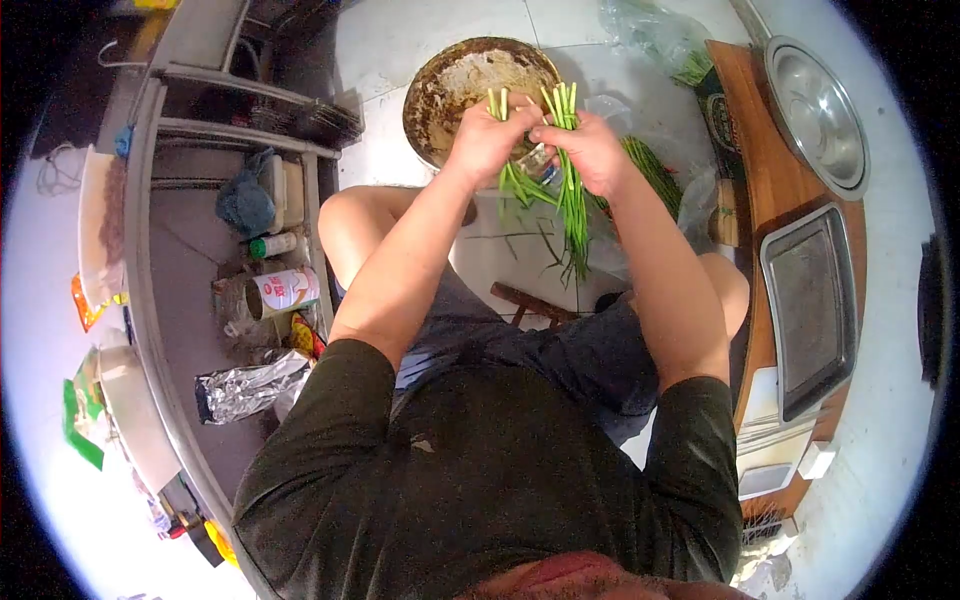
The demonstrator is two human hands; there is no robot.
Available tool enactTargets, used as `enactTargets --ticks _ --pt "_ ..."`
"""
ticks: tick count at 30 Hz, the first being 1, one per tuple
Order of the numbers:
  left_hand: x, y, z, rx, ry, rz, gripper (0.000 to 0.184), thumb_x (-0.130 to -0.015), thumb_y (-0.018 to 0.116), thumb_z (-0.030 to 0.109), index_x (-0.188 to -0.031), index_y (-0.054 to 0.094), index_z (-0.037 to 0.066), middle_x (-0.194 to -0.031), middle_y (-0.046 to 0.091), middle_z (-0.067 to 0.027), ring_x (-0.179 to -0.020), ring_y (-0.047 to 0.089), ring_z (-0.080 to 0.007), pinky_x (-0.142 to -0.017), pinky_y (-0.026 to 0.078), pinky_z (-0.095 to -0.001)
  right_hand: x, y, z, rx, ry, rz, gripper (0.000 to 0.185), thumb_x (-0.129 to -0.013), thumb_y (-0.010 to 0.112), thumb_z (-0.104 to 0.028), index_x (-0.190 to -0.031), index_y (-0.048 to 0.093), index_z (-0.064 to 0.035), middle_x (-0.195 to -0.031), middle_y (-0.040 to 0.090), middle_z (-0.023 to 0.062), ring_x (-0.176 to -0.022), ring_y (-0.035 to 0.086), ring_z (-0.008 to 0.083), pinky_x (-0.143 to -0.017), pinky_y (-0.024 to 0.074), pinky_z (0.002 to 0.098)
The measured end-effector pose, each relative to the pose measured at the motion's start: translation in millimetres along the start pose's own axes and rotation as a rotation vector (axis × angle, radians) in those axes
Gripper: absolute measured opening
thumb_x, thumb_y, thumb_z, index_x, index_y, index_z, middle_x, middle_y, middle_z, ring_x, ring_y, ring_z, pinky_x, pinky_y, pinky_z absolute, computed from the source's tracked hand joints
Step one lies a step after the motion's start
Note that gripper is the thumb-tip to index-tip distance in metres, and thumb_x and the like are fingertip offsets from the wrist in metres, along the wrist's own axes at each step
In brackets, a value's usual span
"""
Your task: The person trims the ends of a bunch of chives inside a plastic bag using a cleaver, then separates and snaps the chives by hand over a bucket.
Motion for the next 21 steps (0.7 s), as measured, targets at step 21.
enactTargets --ticks 21 --pt "-15.6 -41.3 10.8 -0.005 -0.136 0.293 0.014 -0.088 0.064 0.020 -0.085 0.063 0.007 -0.068 0.053 0.0030 -0.059 0.046 -0.0090 -0.055 0.036 -0.0251 -7.5 -2.9 5.3 -0.058 -0.021 0.015 0.021 -0.083 0.069 -0.011 -0.098 0.060 0.0012 -0.085 0.065 0.0079 -0.070 0.057 0.0126 -0.061 0.0443 0.0267"
Point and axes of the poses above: each hand's wrist, its own x-axis away from the middle knuckle, its own y-axis out of the palm, z = x × y, the point moved 2 cm from there along -x, towards the middle knuckle
